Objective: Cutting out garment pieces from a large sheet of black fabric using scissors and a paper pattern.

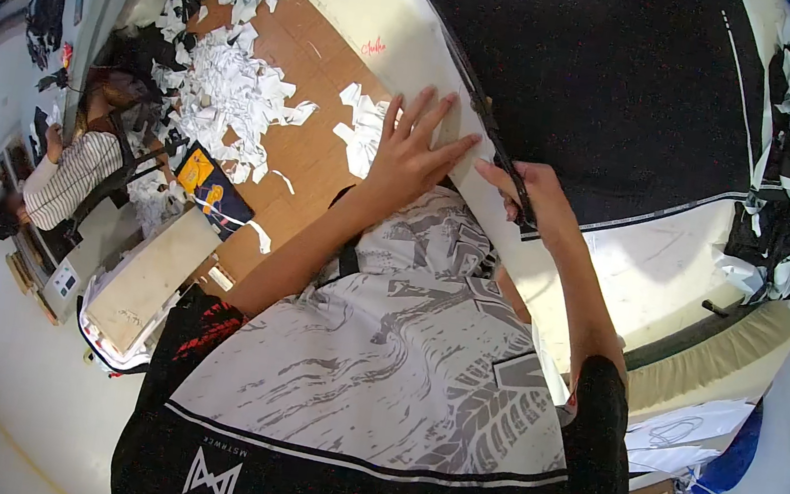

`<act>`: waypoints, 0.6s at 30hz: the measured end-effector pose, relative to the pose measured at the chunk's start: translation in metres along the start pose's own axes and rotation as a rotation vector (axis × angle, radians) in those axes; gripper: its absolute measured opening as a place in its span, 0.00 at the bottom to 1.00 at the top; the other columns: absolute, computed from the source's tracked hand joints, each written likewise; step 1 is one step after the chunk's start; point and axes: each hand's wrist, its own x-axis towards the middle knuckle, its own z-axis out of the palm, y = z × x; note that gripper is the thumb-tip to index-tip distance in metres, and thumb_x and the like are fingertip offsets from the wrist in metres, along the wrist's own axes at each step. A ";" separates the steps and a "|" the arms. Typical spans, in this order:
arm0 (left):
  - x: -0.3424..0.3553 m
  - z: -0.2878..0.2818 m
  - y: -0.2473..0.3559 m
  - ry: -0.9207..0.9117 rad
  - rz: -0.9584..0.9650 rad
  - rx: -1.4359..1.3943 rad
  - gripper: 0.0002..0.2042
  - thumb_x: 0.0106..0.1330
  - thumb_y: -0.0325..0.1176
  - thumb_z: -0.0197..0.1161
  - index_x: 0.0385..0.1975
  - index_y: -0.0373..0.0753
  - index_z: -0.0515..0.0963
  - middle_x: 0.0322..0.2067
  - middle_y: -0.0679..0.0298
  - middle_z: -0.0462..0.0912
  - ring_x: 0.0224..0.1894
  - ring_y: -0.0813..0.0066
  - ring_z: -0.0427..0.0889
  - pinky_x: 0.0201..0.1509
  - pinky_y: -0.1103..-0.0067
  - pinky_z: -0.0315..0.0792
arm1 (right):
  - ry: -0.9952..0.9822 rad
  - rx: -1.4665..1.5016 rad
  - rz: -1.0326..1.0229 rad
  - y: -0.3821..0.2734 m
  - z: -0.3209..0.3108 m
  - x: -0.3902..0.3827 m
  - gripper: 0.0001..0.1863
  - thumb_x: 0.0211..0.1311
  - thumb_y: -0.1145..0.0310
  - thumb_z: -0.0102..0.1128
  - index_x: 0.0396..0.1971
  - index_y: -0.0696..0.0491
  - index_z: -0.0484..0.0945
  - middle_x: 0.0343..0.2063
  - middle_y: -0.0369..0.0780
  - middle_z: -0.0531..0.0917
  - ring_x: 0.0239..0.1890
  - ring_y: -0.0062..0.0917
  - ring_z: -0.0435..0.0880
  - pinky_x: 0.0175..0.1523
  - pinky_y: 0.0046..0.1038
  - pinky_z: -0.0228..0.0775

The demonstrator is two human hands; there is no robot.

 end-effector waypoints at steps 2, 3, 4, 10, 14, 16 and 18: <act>0.000 0.000 0.004 -0.004 0.008 0.009 0.20 0.62 0.36 0.74 0.56 0.59 0.87 0.75 0.55 0.67 0.77 0.44 0.63 0.74 0.39 0.58 | 0.008 0.016 -0.008 -0.003 0.001 0.001 0.24 0.66 0.48 0.76 0.21 0.48 0.77 0.15 0.28 0.74 0.17 0.11 0.73 0.25 0.18 0.62; 0.001 0.000 0.006 0.011 0.009 0.000 0.20 0.61 0.36 0.75 0.55 0.58 0.87 0.75 0.54 0.68 0.77 0.44 0.64 0.74 0.40 0.58 | 0.027 -0.020 -0.003 -0.002 0.000 0.002 0.23 0.66 0.48 0.76 0.21 0.49 0.77 0.15 0.28 0.74 0.16 0.11 0.72 0.25 0.18 0.62; 0.000 0.000 0.008 0.025 0.006 -0.009 0.20 0.60 0.36 0.75 0.54 0.57 0.88 0.74 0.54 0.69 0.76 0.44 0.65 0.74 0.40 0.59 | 0.043 -0.059 0.004 0.001 0.000 0.003 0.23 0.66 0.49 0.76 0.21 0.49 0.78 0.15 0.28 0.74 0.16 0.11 0.72 0.24 0.18 0.62; 0.004 -0.007 -0.016 0.139 -0.114 -0.246 0.21 0.61 0.34 0.74 0.56 0.49 0.85 0.66 0.55 0.77 0.69 0.49 0.73 0.66 0.49 0.68 | 0.056 -0.069 0.004 0.022 0.001 -0.004 0.24 0.67 0.49 0.75 0.21 0.50 0.77 0.14 0.29 0.75 0.15 0.11 0.72 0.23 0.18 0.62; 0.051 -0.022 -0.053 0.254 -0.306 -0.296 0.21 0.63 0.34 0.73 0.57 0.47 0.83 0.65 0.55 0.77 0.68 0.50 0.74 0.64 0.51 0.69 | 0.074 -0.004 -0.007 0.039 0.008 -0.019 0.25 0.63 0.47 0.79 0.20 0.51 0.80 0.13 0.30 0.75 0.16 0.13 0.75 0.23 0.19 0.63; 0.066 -0.021 -0.070 0.308 -0.054 0.055 0.20 0.65 0.38 0.73 0.58 0.50 0.84 0.66 0.55 0.76 0.70 0.50 0.72 0.69 0.51 0.66 | 0.048 0.008 -0.054 0.056 0.012 -0.021 0.24 0.69 0.50 0.73 0.20 0.51 0.78 0.14 0.30 0.75 0.16 0.13 0.73 0.24 0.20 0.63; 0.059 -0.022 -0.081 0.279 0.026 0.112 0.20 0.66 0.40 0.73 0.58 0.52 0.84 0.67 0.55 0.76 0.71 0.50 0.71 0.71 0.52 0.65 | 0.059 -0.029 -0.041 0.067 0.016 -0.021 0.24 0.72 0.52 0.70 0.20 0.50 0.76 0.14 0.30 0.74 0.16 0.13 0.73 0.24 0.20 0.63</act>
